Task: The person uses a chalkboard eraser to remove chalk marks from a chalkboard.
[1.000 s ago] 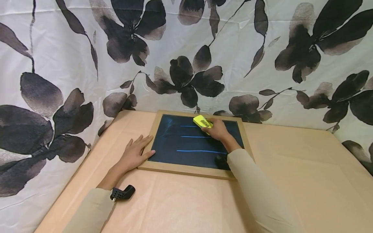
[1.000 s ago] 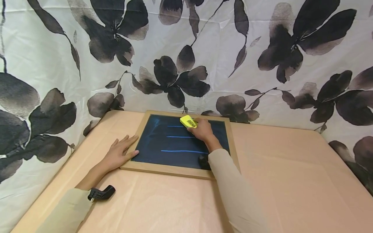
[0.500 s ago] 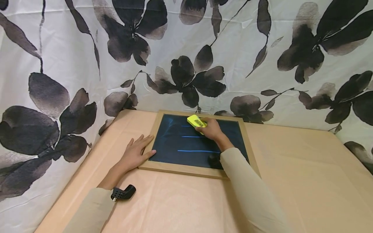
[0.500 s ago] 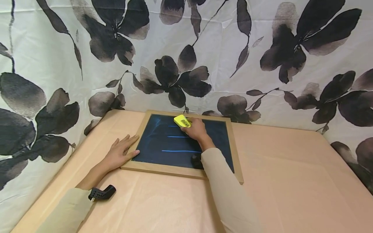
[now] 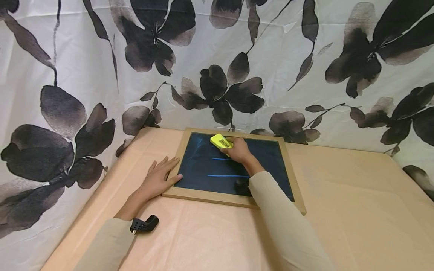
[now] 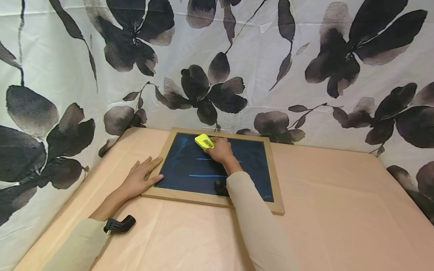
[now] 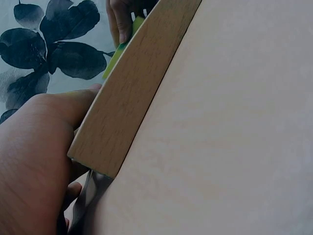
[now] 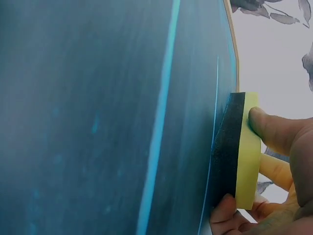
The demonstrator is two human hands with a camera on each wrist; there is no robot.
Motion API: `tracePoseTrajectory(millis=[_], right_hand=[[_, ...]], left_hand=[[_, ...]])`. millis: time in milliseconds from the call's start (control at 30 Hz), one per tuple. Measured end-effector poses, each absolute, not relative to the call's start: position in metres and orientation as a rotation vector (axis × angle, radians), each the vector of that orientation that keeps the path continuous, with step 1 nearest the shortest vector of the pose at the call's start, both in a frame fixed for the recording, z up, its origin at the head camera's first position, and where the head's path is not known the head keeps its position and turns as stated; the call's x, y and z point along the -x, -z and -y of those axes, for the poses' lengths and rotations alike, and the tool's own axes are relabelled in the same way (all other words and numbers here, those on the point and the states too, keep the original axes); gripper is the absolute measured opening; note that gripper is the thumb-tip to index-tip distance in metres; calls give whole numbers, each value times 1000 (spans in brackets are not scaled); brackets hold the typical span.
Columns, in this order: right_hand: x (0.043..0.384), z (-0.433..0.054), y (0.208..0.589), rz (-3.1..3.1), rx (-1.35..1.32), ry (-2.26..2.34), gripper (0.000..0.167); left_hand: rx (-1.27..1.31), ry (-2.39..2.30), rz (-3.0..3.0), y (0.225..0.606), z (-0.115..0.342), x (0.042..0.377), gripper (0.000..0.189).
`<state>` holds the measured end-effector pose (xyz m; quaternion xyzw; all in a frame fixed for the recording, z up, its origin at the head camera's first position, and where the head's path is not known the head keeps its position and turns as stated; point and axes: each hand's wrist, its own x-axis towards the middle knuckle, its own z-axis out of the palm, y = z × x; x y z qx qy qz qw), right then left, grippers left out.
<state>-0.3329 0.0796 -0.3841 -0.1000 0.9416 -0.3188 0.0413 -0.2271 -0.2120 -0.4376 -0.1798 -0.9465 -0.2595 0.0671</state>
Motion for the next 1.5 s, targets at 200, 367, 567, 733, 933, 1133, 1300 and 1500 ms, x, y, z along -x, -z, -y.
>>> tracePoseTrajectory(millis=[200,367,567,733,933,1133,1300,1500], right_hand=[[334,-77,384,-2877,354,931,58],[335,-83,386,-2857,414,904,59],[335,-87,383,-2855,454,863,60],[333,-86,380,-2870,452,829,60],[330,-97,382,-2878,427,776,60],[329,-119,381,-2880,391,784,60],[330,-141,383,-2881,354,783,61],[329,-170,381,-2863,353,779,60]], left_hand=[[542,781,2835,438,213,226,69],[552,787,2830,440,212,225,69],[551,782,2823,439,212,224,69],[554,791,2808,439,215,223,69],[565,785,2808,445,216,223,69],[571,772,2817,446,216,226,69],[576,771,2817,444,216,225,70],[572,771,2822,444,217,224,70]])
